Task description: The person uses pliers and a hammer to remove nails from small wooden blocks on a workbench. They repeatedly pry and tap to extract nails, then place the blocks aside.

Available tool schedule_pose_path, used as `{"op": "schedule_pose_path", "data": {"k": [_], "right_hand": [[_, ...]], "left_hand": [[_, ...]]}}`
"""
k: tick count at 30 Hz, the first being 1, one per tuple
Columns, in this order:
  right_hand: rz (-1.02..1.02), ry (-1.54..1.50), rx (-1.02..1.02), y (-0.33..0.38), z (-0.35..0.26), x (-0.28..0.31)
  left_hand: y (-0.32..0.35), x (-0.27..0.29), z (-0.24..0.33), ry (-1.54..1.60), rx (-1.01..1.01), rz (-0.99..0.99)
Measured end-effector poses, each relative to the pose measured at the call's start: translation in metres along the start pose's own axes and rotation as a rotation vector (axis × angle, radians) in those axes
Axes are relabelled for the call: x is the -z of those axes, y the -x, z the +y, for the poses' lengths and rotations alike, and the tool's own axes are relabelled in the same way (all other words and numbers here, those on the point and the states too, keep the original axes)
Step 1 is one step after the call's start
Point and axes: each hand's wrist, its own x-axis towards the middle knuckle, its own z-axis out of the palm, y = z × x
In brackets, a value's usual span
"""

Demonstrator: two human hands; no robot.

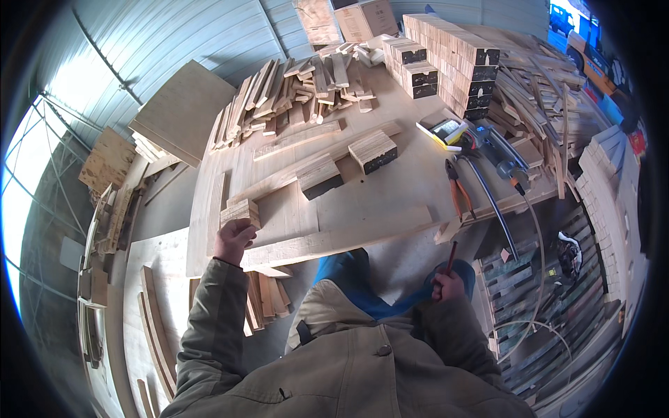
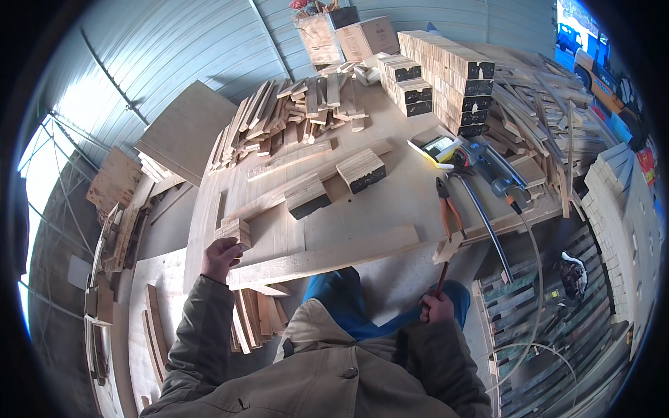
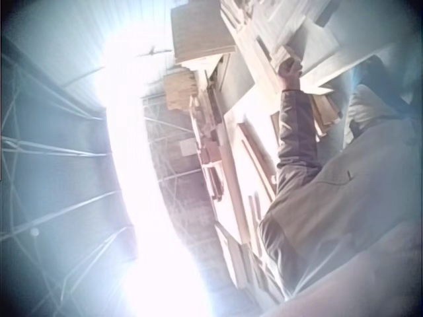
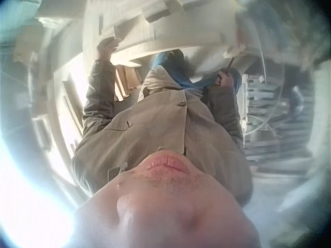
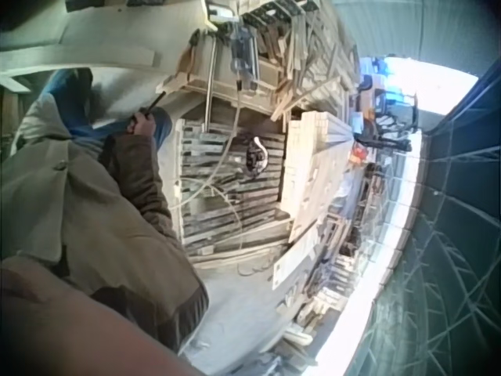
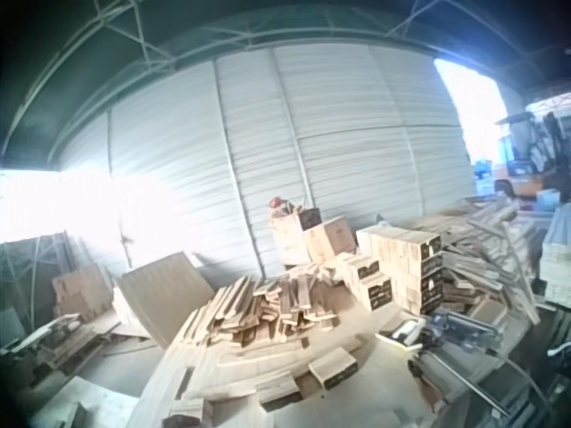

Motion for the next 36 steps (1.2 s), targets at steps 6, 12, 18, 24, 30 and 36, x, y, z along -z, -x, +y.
{"op": "schedule_pose_path", "data": {"k": [6, 12, 18, 24, 30, 36], "right_hand": [[-0.003, -0.038, -0.056, -0.003, -0.002, 0.002], [-0.005, -0.044, -0.123, -0.012, -0.005, 0.0], [0.047, -0.038, -0.207, -0.014, -0.016, -0.007], [0.063, 0.0, -0.298, -0.022, -0.028, -0.02], [0.069, 0.037, -0.363, -0.041, -0.033, -0.031], [0.058, 0.065, -0.377, -0.043, -0.033, -0.034]], "left_hand": [[-0.045, -0.01, 0.03, -0.246, -0.182, -0.082], [-0.153, -0.022, 0.047, -0.782, -0.287, -0.075], [-0.271, -0.043, 0.029, -1.148, -0.28, -0.098], [-0.362, -0.059, -0.012, -1.244, -0.238, -0.156], [-0.408, -0.064, -0.044, -1.252, -0.24, -0.188], [-0.41, -0.067, -0.044, -1.306, -0.19, -0.117]]}}
